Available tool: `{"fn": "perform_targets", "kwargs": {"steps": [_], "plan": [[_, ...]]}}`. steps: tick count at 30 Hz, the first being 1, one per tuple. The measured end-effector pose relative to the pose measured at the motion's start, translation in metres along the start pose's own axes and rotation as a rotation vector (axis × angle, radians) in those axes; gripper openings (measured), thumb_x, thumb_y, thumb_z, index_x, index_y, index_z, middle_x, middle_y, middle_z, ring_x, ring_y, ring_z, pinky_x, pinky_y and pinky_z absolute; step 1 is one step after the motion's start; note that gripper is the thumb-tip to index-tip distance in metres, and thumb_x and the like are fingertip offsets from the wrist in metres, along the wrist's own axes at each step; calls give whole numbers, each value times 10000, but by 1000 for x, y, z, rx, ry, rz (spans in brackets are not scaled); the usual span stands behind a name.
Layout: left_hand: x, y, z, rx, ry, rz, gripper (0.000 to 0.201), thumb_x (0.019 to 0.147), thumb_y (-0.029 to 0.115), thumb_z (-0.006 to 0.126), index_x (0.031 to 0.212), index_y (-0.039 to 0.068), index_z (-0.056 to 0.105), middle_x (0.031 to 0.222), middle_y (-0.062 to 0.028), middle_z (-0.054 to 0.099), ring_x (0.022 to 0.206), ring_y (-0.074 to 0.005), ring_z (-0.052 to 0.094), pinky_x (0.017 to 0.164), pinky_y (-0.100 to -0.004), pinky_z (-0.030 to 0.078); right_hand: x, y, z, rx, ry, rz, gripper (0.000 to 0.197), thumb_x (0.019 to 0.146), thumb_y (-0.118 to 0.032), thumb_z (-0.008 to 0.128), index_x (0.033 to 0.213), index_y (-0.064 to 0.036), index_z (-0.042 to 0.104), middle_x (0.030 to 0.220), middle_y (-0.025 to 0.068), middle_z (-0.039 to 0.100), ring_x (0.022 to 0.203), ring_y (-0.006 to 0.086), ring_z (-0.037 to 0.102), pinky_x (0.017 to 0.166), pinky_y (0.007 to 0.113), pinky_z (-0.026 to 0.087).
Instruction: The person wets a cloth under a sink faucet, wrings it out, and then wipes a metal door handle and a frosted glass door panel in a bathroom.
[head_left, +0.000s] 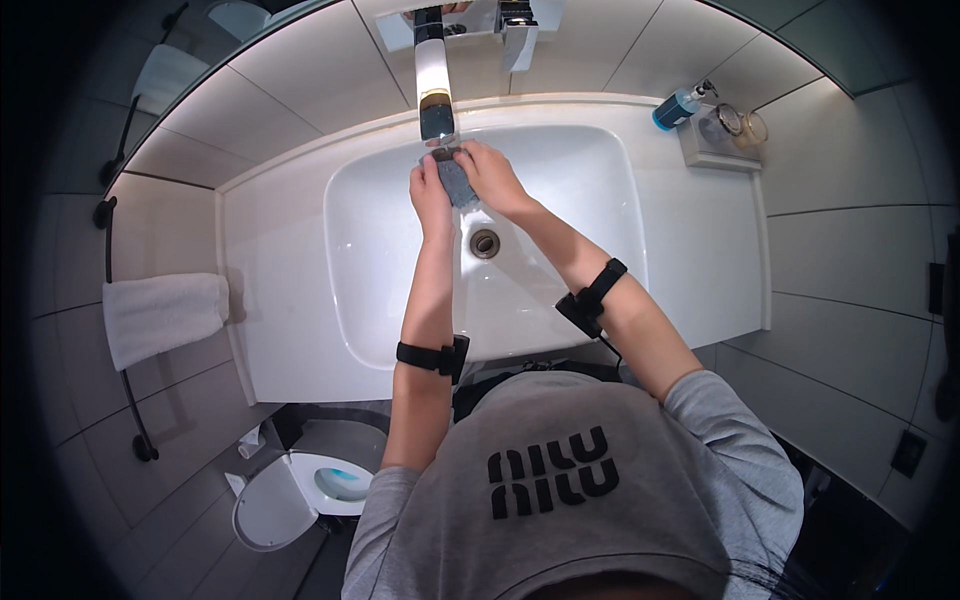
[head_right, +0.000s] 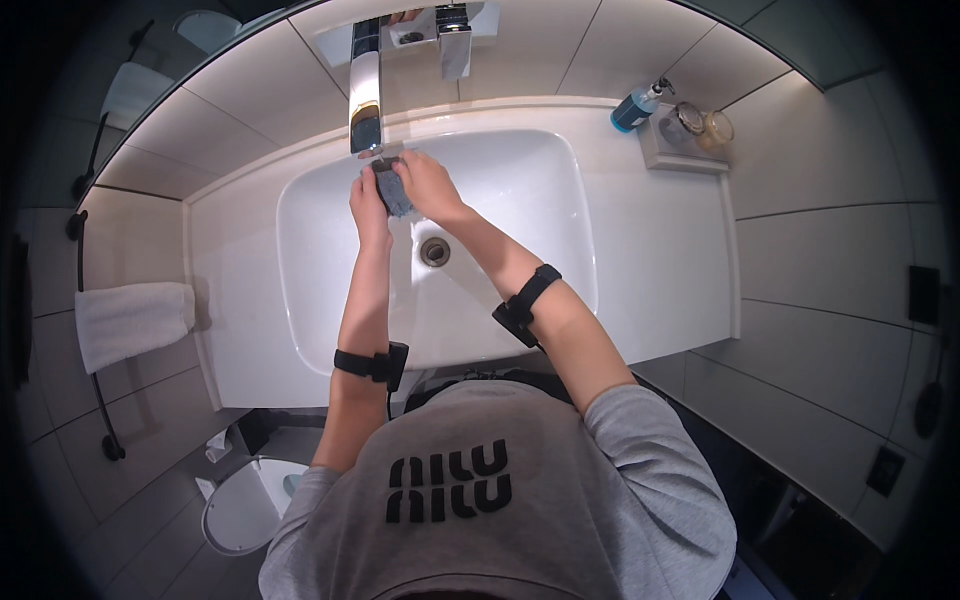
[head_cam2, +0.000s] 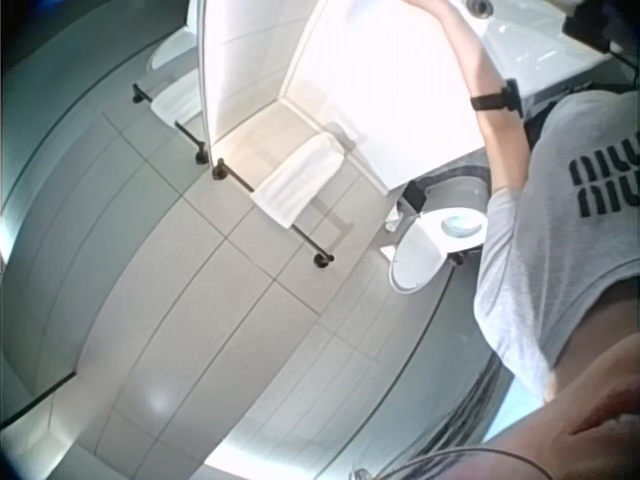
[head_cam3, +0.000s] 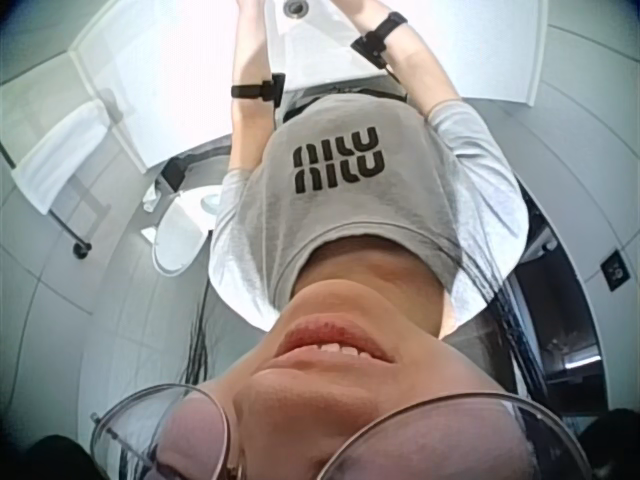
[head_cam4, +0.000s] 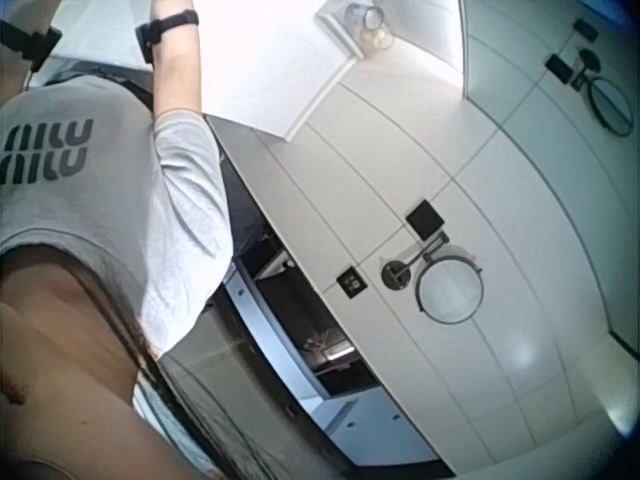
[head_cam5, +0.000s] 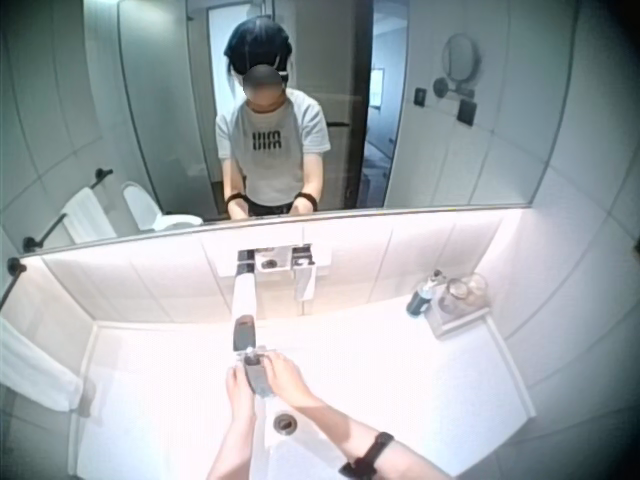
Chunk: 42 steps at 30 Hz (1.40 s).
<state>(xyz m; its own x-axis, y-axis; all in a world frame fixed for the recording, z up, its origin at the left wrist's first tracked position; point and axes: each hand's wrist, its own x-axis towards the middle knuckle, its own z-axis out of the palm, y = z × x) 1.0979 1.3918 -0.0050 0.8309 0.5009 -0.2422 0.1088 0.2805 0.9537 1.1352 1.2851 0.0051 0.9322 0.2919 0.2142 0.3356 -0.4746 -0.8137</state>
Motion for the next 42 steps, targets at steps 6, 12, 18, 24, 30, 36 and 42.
{"fn": "perform_targets", "kwargs": {"steps": [6, 12, 18, 24, 30, 36, 42], "plan": [[6, -14, 10, 189, 95, 164, 420, 988, 369, 371, 1017, -26, 510, 914, -129, 584, 829, -181, 542, 736, -316, 433, 7, -15, 6, 375, -64, 105, 384, 975, -286, 377, 1012, 29, 594, 873, 207, 645, 782, 337, 617, 705, 391, 461], [5, 2, 16, 202, -10, -37, 525, 973, 468, 377, 893, 4, 609, 716, -10, 550, 634, -97, 489, 577, -259, 393, 10, -28, 2, 217, -254, 360, 377, 939, -260, 352, 1035, 11, 596, 776, 208, 645, 747, 361, 627, 675, 419, 477], [7, -4, 14, 176, -34, 121, 543, 979, 434, 369, 911, -41, 625, 836, -111, 633, 783, -165, 561, 704, -301, 443, 15, -13, 10, 497, -233, 510, 379, 949, -313, 406, 1034, -4, 608, 867, 142, 659, 784, 226, 645, 676, 356, 492], [11, 0, 4, 25, -87, 123, 408, 980, 387, 404, 1016, 9, 552, 953, -98, 607, 818, -147, 559, 719, -280, 443, 10, 10, 3, 1327, -350, 597, 373, 966, -328, 447, 1124, -12, 567, 1020, 61, 619, 895, 143, 590, 764, 276, 465], [21, -6, -17, 133, -7, 72, 322, 971, 345, 445, 1087, 50, 496, 925, -64, 586, 795, -114, 554, 687, -263, 455, 0, 4, -7, 789, -221, 305, 298, 894, -158, 591, 1114, 37, 544, 990, 74, 617, 926, 146, 580, 779, 266, 458], [16, -8, -15, 184, 4, 27, 353, 984, 370, 384, 1128, 66, 493, 958, -46, 599, 828, -112, 573, 680, -272, 480, 9, -8, 4, 792, -121, 111, 225, 883, -116, 576, 1071, 7, 580, 982, 75, 623, 911, 139, 565, 781, 280, 456], [-1, 16, 0, 59, -230, -200, 581, 955, 561, 281, 1228, 95, 498, 1019, -36, 593, 920, -122, 587, 724, -278, 498, 17, -4, 17, 387, -38, 93, 253, 926, -180, 529, 1107, -14, 594, 933, 68, 620, 900, 173, 579, 836, 279, 441]]}}
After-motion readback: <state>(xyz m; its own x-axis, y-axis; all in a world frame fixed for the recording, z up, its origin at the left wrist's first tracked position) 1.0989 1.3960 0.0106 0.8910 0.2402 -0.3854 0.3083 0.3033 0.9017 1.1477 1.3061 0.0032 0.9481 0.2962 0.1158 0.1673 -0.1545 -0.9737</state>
